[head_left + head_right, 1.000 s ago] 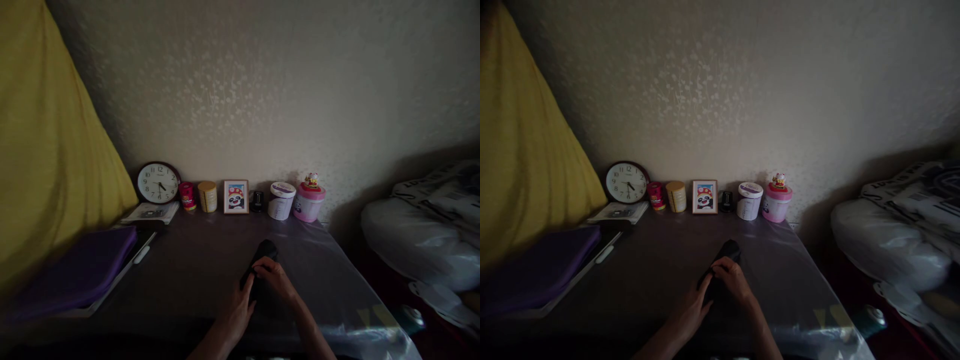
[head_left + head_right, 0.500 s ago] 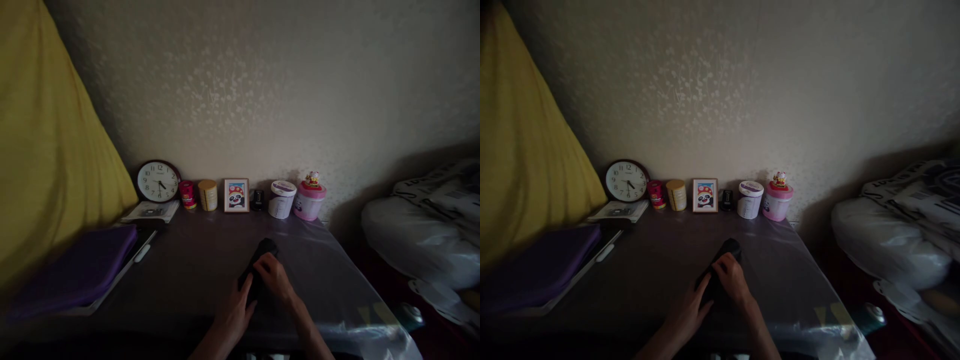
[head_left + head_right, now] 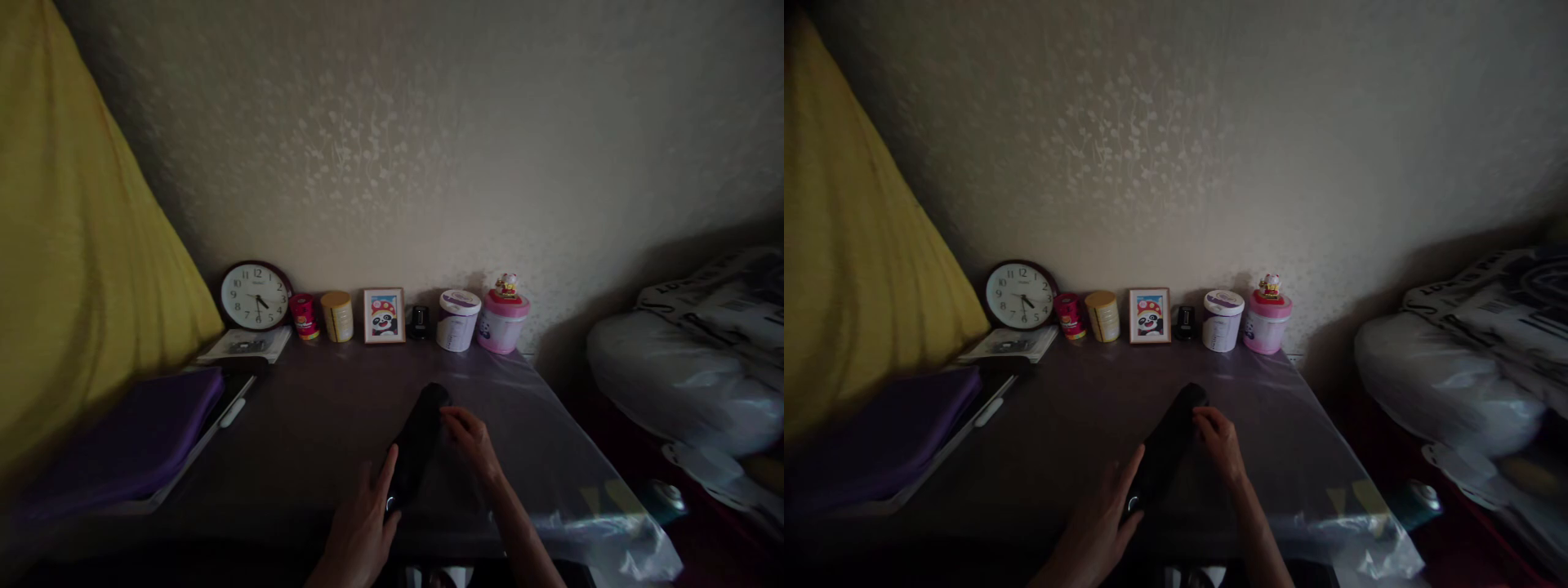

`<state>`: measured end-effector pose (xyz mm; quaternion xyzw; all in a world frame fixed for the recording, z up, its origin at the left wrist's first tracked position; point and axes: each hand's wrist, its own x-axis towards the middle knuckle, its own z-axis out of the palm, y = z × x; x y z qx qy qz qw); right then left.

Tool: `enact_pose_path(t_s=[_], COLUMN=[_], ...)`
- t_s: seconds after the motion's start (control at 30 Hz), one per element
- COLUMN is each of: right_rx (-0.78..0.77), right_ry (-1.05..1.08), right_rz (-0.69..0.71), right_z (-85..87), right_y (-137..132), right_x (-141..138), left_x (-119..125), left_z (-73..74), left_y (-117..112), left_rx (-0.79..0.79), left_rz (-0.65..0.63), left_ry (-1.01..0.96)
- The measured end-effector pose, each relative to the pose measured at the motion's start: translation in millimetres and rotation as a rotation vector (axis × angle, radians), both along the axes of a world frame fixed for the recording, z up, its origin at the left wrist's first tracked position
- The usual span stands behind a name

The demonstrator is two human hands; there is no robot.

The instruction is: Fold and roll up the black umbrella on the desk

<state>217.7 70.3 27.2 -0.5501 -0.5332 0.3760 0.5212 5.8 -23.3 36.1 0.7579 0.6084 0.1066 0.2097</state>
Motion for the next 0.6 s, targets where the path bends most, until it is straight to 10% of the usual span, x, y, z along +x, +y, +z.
enact_pose_path(t_s=[0.27, 0.6], right_rx=[0.180, 0.095], right_ry=[-0.342, -0.052], right_rz=[0.361, 0.262], right_z=[11.9, 7.3], right_y=[1.5, -8.1], right_x=[-36.4, -33.1], left_x=[9.8, 10.7], left_z=[-6.8, -12.9], left_y=[0.8, 5.9], left_rx=[-0.015, 0.017], left_rz=[0.010, -0.014], left_ry=[0.087, 0.080])
